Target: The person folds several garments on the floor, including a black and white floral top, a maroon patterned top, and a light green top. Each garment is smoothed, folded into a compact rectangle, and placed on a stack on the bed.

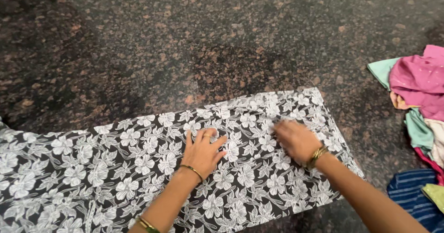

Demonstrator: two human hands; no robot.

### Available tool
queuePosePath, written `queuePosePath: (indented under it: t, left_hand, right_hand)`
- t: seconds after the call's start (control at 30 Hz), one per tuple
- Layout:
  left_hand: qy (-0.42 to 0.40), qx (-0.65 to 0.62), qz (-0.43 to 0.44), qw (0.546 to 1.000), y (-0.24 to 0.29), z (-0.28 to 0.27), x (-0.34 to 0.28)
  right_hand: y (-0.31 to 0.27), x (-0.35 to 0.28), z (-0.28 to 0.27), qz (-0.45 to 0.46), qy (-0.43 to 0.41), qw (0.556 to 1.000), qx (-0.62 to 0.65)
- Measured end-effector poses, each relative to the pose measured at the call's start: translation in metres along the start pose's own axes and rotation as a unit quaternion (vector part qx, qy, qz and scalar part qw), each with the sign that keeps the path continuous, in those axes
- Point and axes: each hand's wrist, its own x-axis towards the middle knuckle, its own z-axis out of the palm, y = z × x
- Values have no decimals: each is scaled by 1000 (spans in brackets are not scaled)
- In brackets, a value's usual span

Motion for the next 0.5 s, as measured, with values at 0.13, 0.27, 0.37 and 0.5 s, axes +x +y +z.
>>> queuePosePath:
  t: [0.13,0.27,0.37,0.5]
  left_hand:
    - [-53,-8,-7,999,-13,-11,4]
    - [-125,6,-43,991,-20,-17,23]
    - [-188,-28,-82,978,-23,-18,36]
    - [-173,-34,-66,982,-25,-18,34]
  right_hand:
    - [48,48,-25,183,77,979,-38]
    - [70,82,-33,56,46,997,-21]
    - [67,102,-20,-83,-8,993,85]
    - [61,124,-14,23,-90,987,134]
